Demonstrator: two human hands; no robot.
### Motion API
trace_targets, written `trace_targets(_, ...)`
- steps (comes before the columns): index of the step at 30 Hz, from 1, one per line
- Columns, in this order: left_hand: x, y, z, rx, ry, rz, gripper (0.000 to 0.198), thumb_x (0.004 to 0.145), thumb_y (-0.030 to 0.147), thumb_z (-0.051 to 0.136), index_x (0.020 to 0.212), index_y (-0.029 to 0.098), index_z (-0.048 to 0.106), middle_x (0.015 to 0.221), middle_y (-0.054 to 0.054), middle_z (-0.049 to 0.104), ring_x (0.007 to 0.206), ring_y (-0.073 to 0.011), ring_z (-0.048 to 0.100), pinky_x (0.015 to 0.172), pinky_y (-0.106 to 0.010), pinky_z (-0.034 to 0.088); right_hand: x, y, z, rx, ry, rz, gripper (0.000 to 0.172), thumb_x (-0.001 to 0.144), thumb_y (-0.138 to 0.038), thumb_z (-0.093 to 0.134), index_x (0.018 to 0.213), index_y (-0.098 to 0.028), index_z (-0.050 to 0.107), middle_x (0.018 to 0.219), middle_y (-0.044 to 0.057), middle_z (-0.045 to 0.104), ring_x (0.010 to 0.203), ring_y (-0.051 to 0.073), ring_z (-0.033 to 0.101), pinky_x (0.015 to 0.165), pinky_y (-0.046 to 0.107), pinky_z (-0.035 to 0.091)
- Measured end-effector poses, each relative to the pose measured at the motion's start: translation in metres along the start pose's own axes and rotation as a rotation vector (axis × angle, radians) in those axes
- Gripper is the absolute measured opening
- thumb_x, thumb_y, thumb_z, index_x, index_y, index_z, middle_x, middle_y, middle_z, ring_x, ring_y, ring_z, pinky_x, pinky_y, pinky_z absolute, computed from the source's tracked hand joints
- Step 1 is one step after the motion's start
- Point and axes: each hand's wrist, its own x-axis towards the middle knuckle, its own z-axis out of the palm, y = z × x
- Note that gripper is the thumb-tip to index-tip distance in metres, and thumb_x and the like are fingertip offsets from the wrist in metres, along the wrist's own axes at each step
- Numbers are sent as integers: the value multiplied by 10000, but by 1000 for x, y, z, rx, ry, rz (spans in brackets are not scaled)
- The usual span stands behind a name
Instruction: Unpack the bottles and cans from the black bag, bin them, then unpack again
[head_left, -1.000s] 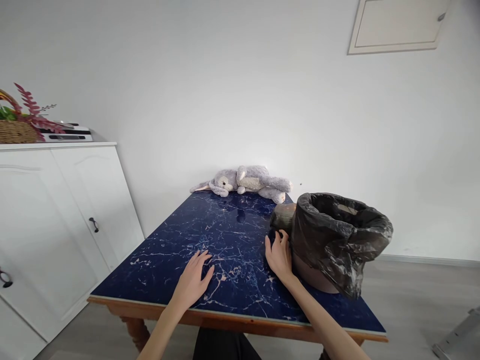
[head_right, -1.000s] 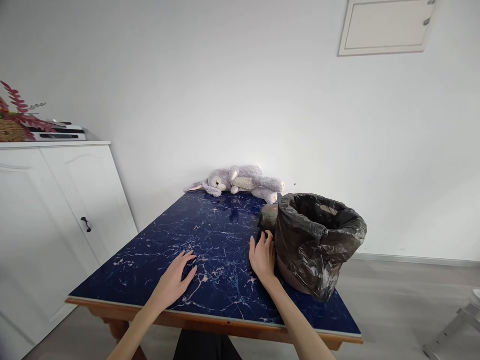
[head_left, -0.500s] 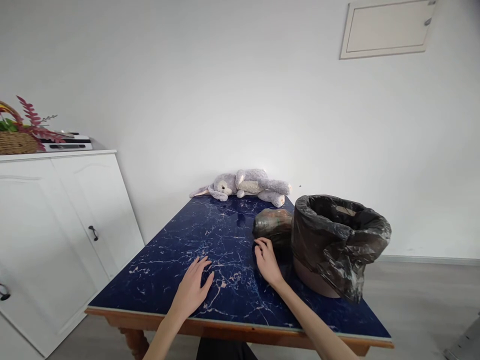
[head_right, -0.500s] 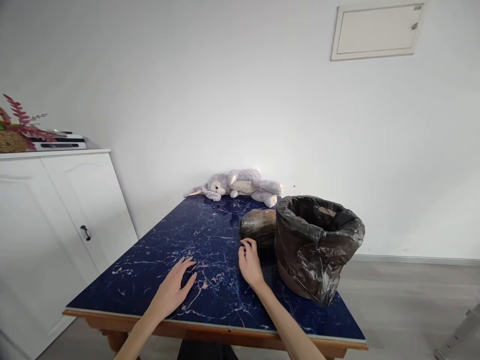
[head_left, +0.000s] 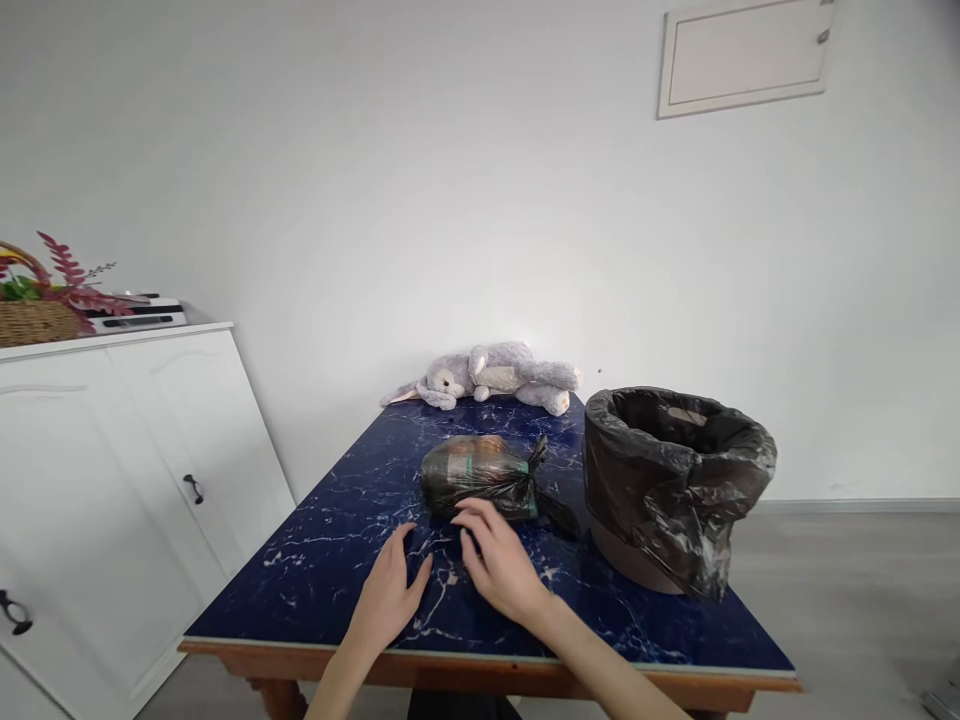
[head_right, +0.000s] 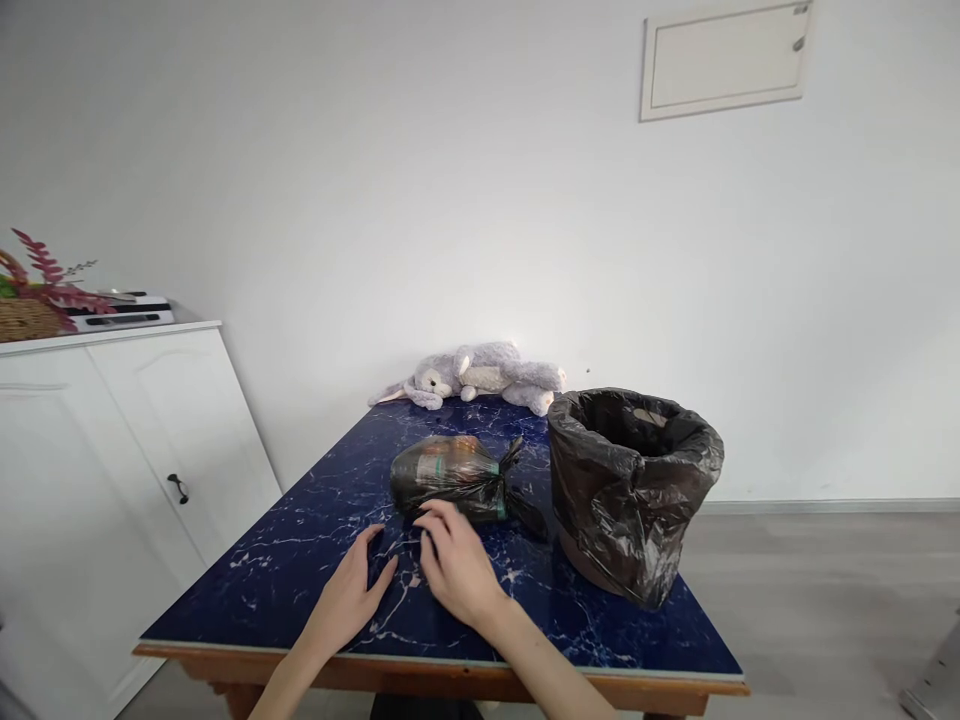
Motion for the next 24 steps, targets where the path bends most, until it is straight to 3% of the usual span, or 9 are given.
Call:
trace_targets(2,-1,2,0,-4,13,1,559,1051,566,450,1488,225,378,1485,-181,607,1364,-348,629,1077,-511,576,-2,19,-20,-100,197,72,299,1070,-303,441,1277,-242,648,1394,146,597,1361,302,543,1183,518,431)
trace_targets(4,-2,5,-1,2,9,18,531,1059,552,442,1471,220,388,1474,-195,607,1351,-355,636,1057,-522,589,-3,45,-35,-127,361,235,301,1053,-370,466,1255,-229,640,1400,162,581,1373,317,521,1198,542,396)
trace_targets(7,-2,13,-5,33,3,117,422,1076,500,442,1407,241,478,1532,-182,565,1399,-358,595,1091,-551,569,-7,87,-45,-69,473,448,427,1051,-467,413,1347,-212,585,1425,184,576,1383,325,525,1183,545,408)
trace_targets(10,1,24,-8,79,-14,284,323,1095,413,426,1356,282,564,1620,-109,503,1530,-351,443,1208,-613,450,-9,115,-43,21,425,537,540,1050,-541,380,1424,-206,581,1372,179,666,1291,324,631,1096,516,502)
trace_targets(13,4,31,-7,93,-72,379,353,1103,372,407,1424,316,544,1663,-61,464,1591,-329,337,1258,-633,369,-9,124,-37,122,336,569,585,1028,-615,426,1390,-220,662,1320,156,730,1250,324,681,1047,485,546)
trace_targets(18,13,23,7,61,-120,266,526,1100,439,416,1609,316,361,1735,-109,331,1578,-339,364,1212,-572,452,-7,114,-34,272,192,528,549,1015,-650,453,1228,-251,763,1235,105,779,1213,305,708,1035,459,554)
trace_targets(24,32,19,25,55,-100,211,587,1084,490,431,1624,275,345,1741,-163,295,1575,-385,354,1193,-586,458,-6,109,-35,403,97,465,524,1001,-614,457,1177,-219,752,1013,89,805,929,274,773,809,398,617)
